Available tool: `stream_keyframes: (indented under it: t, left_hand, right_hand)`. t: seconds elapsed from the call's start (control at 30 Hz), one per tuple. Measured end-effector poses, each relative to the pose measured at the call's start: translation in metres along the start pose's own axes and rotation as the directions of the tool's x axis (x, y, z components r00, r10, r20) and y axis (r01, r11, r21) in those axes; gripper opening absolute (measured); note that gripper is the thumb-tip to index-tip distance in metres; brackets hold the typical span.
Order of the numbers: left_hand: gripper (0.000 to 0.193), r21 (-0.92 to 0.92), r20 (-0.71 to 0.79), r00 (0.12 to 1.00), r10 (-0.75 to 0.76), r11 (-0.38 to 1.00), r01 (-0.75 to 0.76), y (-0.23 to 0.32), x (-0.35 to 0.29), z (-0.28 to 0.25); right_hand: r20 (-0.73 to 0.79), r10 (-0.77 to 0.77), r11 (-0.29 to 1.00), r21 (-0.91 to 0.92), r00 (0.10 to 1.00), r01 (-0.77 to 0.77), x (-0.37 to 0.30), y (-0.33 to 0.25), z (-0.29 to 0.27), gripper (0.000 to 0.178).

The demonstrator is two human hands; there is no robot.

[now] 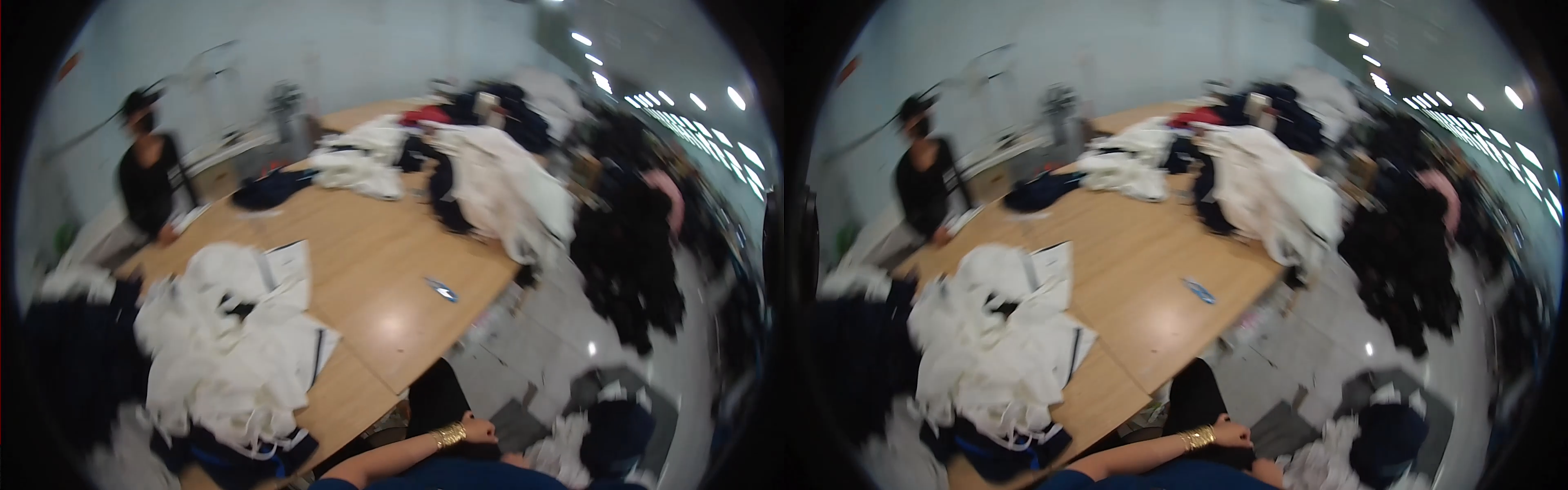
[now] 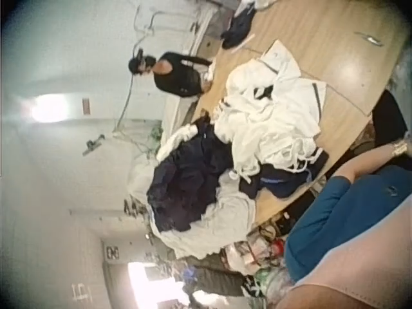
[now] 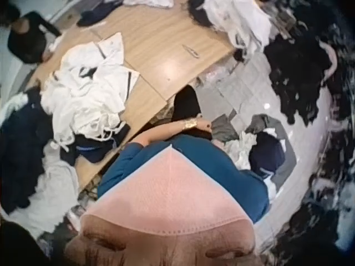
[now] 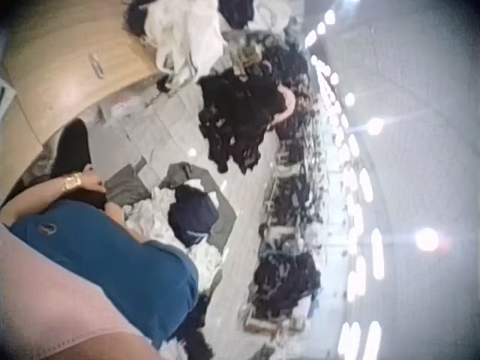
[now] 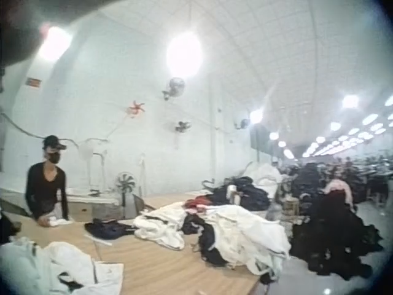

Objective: Trimming loose threads and inspecting white athletic pants at a textile workshop.

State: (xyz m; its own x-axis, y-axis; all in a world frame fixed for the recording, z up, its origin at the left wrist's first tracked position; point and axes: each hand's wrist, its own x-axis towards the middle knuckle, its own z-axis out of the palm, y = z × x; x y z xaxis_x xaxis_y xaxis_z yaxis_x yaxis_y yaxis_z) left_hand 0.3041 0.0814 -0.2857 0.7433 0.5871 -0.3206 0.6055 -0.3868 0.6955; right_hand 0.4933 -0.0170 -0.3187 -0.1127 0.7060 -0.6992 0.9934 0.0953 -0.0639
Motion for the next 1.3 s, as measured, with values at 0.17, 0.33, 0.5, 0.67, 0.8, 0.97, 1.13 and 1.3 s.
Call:
stream_keyframes:
  t: [0.17, 0.33, 0.5, 0.67, 0.8, 0.97, 1.13, 1.3]
  left_hand:
    - [0.046, 0.012, 0.040, 0.999, -0.013, 1.000, 0.012, 0.006, -0.017, -0.013]
    - [0.045, 0.024, 0.071, 0.997, -0.016, 1.000, 0.014, 0.027, -0.012, -0.009]
    - [0.042, 0.029, 0.014, 0.999, -0.043, 0.999, 0.043, 0.024, -0.020, -0.002]
    - [0.040, 0.030, 0.017, 0.999, -0.035, 0.999, 0.035, 0.027, -0.018, -0.007]
    - [0.044, 0.038, -0.040, 0.999, -0.037, 0.999, 0.038, 0.013, -0.021, -0.008]
    - [0.065, -0.017, 0.099, 0.995, 0.027, 1.000, -0.025, 0.027, -0.027, -0.016]
    - [0.064, -0.063, 0.057, 0.991, 0.122, 0.991, -0.118, 0.036, -0.015, -0.008]
    - [0.044, -0.134, 0.009, 1.000, 0.022, 0.991, -0.021, 0.014, -0.015, 0.004]
  right_hand:
    - [-0.188, -0.234, 0.972, -0.011, 0.954, 0.236, -0.103, -0.042, -0.092, 0.036]
    - [-0.184, -0.147, 0.977, 0.125, 0.972, 0.172, -0.107, -0.042, -0.069, 0.039]
    - [-0.242, -0.118, 0.990, 0.046, 0.963, 0.133, -0.115, -0.043, -0.065, 0.038]
    - [-0.321, -0.339, 0.940, -0.145, 0.884, 0.308, -0.125, -0.030, -0.084, 0.039]
    - [-0.242, -0.264, 0.964, -0.092, 0.934, 0.249, -0.099, -0.050, -0.075, 0.040]
    - [-0.310, -0.028, 0.977, 0.193, 0.950, 0.091, -0.079, -0.037, -0.045, 0.048]
    - [0.311, 0.160, 0.986, -0.097, 0.937, -0.136, -0.054, 0.001, -0.040, 0.052]
    - [0.178, 0.040, 0.946, -0.322, 0.983, 0.020, -0.031, -0.005, -0.070, 0.051]
